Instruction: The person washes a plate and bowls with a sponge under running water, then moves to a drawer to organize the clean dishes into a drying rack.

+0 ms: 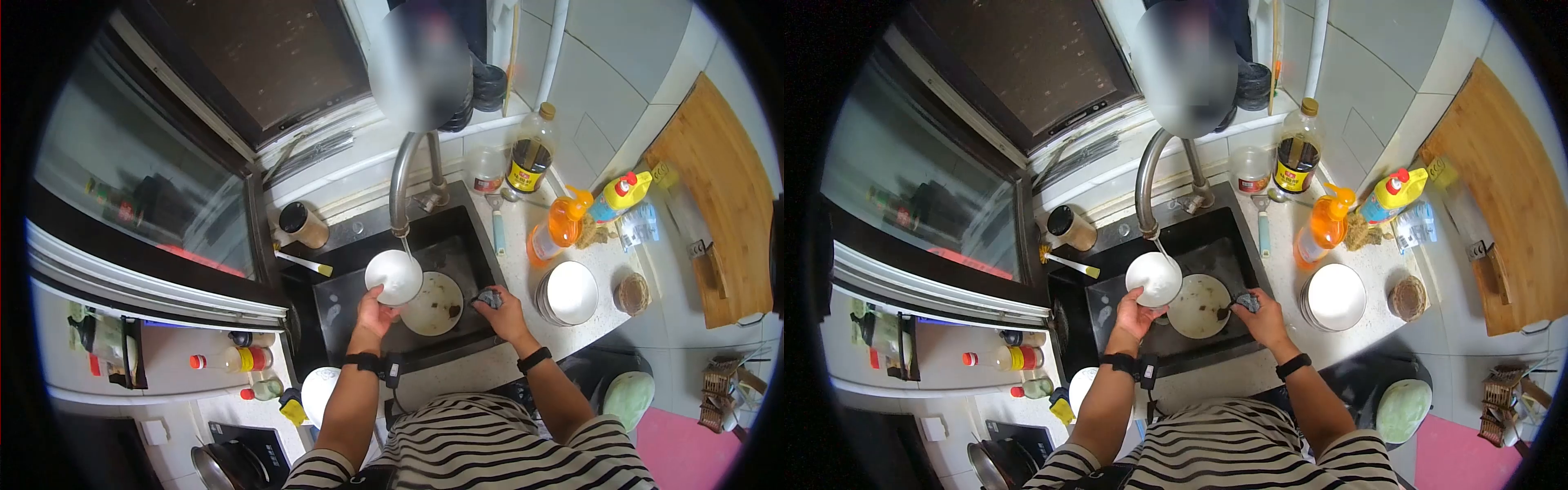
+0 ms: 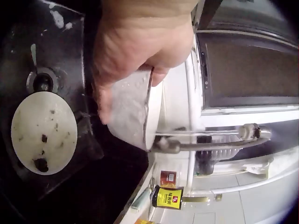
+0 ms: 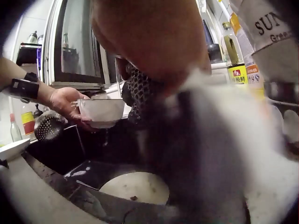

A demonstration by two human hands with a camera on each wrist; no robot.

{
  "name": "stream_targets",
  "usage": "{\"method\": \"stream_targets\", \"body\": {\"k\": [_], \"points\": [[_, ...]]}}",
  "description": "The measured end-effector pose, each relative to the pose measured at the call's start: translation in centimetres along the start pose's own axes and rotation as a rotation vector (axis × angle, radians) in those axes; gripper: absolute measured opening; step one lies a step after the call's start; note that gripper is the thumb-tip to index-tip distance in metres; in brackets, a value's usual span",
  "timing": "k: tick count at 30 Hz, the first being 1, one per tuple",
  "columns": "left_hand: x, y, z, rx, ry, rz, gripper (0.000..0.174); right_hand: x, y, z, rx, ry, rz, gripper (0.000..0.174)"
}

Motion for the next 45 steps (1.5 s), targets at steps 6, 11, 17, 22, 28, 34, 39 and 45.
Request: {"method": "stream_targets", "body": {"k": [6,11,17,22,28,34,39,45], "points": [[0.5,-1.2,0.9,-0.009,0.006,-0.087,0.047,1.5,-0.7,0.3,-0.057,-0.032,-0.028,0.040],[2.9,-2.3,3.9,0.180,-0.159,-0.410,0.054,1.1,-0.5,0.7,-0.123,-0.088,-0.021,0.042],[6.9,-1.7,6.0,0.511,-0.926,-1.274,0.073,1.5,-0.3,1.2,-0.116,-0.088,0.031,0.043],[7.9,-4.1,11.9,0.523,-1.125,-1.416,0.083,1.5,-0.4,1.7,-0.149,-0.127,-0.009,0.042],[7.6,-3.2,13.1,0.486,-1.304,-1.347,0.073,1.3,-0.9,2.0,-0.157,-0.059,0.033,0.043],[3.6,0.3,10.7,0.136,-0.163,-0.295,0.050,3.3,-1.6,3.0,-0.206,-0.102,0.023,0.050],[1.8,-4.2,10.6,-0.031,-0.114,-0.467,0.059,4.6,-1.4,4.4,-0.252,-0.195,0.043,0.051],[-0.4,-15.3,11.8,-0.078,-0.295,-0.772,0.068,7.6,-2.6,5.2,-0.166,-0.032,-0.081,0.047]]}}
Point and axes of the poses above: each hand's wrist, its own z-axis away from the middle knuckle, its own y-axis out of the back of the hand, x = y × z, the point moved 7 cm from there along -z, towards the middle knuckle, and after that the axes turned 6 degrees about x, right-handed, at the moved point
